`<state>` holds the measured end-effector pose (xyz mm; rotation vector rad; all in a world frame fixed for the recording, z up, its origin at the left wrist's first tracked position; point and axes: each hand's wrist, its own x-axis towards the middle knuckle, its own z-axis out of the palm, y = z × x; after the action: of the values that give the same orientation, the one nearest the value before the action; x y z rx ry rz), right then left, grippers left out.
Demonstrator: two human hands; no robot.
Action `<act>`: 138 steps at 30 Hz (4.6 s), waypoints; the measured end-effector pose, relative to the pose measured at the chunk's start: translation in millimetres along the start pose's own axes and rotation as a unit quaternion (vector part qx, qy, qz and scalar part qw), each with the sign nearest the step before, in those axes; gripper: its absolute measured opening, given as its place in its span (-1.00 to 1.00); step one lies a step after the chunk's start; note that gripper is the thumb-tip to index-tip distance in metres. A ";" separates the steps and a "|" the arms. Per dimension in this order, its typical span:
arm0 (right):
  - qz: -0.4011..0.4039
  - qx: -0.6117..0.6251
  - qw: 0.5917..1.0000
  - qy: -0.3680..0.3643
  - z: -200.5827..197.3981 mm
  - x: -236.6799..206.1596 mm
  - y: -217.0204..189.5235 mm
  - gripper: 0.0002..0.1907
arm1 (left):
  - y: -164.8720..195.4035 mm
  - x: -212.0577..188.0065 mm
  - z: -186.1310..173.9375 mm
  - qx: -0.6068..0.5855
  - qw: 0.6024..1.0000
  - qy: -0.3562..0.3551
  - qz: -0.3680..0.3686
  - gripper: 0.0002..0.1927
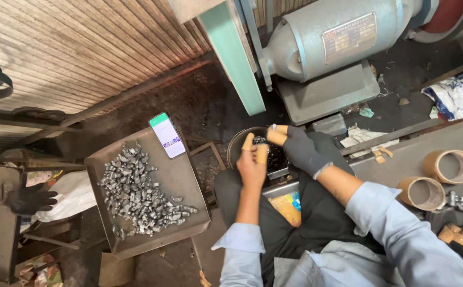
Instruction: The person sits on the floor next to a belt grinder and grinds small metal pieces one at a time, holding each piece against the moving belt with sparks flying. Finished pieces are placed on a metal tray beside them, and a phone rests on the tray.
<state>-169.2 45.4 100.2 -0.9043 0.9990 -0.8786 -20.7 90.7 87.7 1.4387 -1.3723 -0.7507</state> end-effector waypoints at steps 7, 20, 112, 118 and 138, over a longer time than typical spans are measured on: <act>0.050 0.328 0.934 -0.135 9.3 48.9 33.5 -0.68 | -57.5 38.6 29.2 -0.279 0.938 0.048 -0.200 -0.56; 0.018 -0.092 0.995 -0.026 10.8 25.7 3.1 -0.35 | -78.9 18.4 9.9 -0.063 0.996 -0.010 -0.069 -0.83; -0.020 -0.011 0.995 -0.101 12.4 49.5 -24.3 -0.75 | -65.2 50.0 39.6 -0.693 0.659 -0.141 -0.257 -0.87; 0.089 0.038 0.995 -0.015 22.4 75.3 2.2 -0.80 | -92.4 64.0 65.3 -0.707 0.573 0.078 -0.408 -0.90; 0.078 0.120 0.989 -0.024 -1.3 -8.2 0.4 -0.67 | -7.0 -21.6 18.0 0.030 0.998 0.006 0.053 -0.50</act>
<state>-172.8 52.7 102.0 -0.6327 0.8877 -0.8202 -38.3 106.8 71.2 1.4030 -1.4608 -0.6353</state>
